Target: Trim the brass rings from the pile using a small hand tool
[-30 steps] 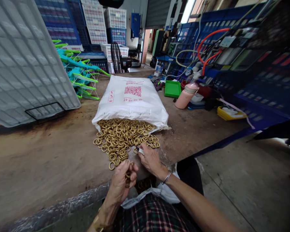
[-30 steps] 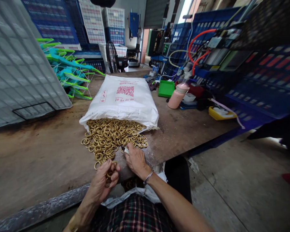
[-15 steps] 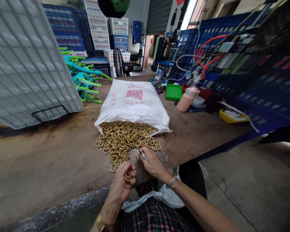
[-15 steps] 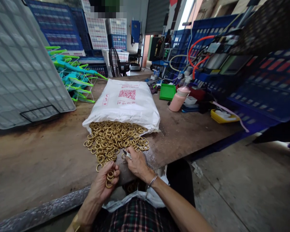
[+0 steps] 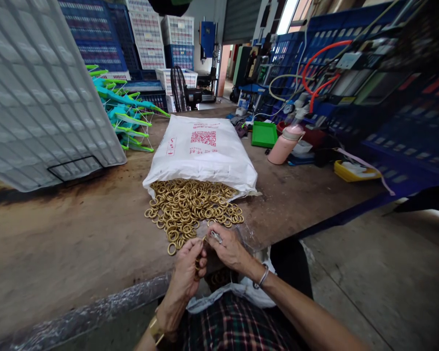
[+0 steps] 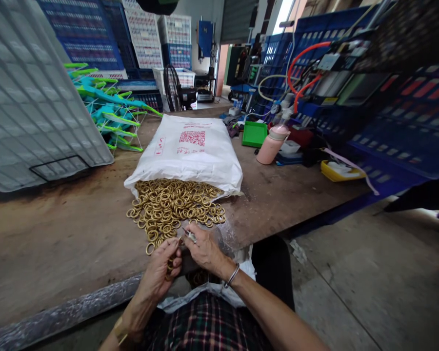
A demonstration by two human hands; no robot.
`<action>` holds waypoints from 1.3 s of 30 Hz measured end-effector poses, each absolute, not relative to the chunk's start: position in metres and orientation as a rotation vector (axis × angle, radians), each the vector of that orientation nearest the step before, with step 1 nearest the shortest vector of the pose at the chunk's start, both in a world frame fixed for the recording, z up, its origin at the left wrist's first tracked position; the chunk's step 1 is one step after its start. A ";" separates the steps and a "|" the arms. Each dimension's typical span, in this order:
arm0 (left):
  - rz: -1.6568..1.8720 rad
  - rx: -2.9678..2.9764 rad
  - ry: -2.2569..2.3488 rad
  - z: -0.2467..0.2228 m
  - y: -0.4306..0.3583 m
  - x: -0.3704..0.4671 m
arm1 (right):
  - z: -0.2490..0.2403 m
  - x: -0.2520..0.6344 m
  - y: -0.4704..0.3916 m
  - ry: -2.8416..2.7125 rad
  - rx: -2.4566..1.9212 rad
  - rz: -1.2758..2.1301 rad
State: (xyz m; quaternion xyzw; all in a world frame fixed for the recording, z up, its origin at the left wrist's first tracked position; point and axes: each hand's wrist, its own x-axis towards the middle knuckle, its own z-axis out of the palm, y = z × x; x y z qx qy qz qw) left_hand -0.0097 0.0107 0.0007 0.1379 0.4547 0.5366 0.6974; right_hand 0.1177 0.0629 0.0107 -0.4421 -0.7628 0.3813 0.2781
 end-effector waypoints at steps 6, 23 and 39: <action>1.167 0.410 1.088 -0.001 0.011 -0.010 | 0.012 0.111 0.066 -1.920 -1.261 1.203; 1.202 0.630 1.137 -0.005 0.011 -0.009 | 0.003 0.121 0.058 -2.294 -1.225 0.902; 1.150 0.750 1.196 0.001 0.003 -0.012 | 0.006 0.121 0.062 -2.675 -1.385 0.658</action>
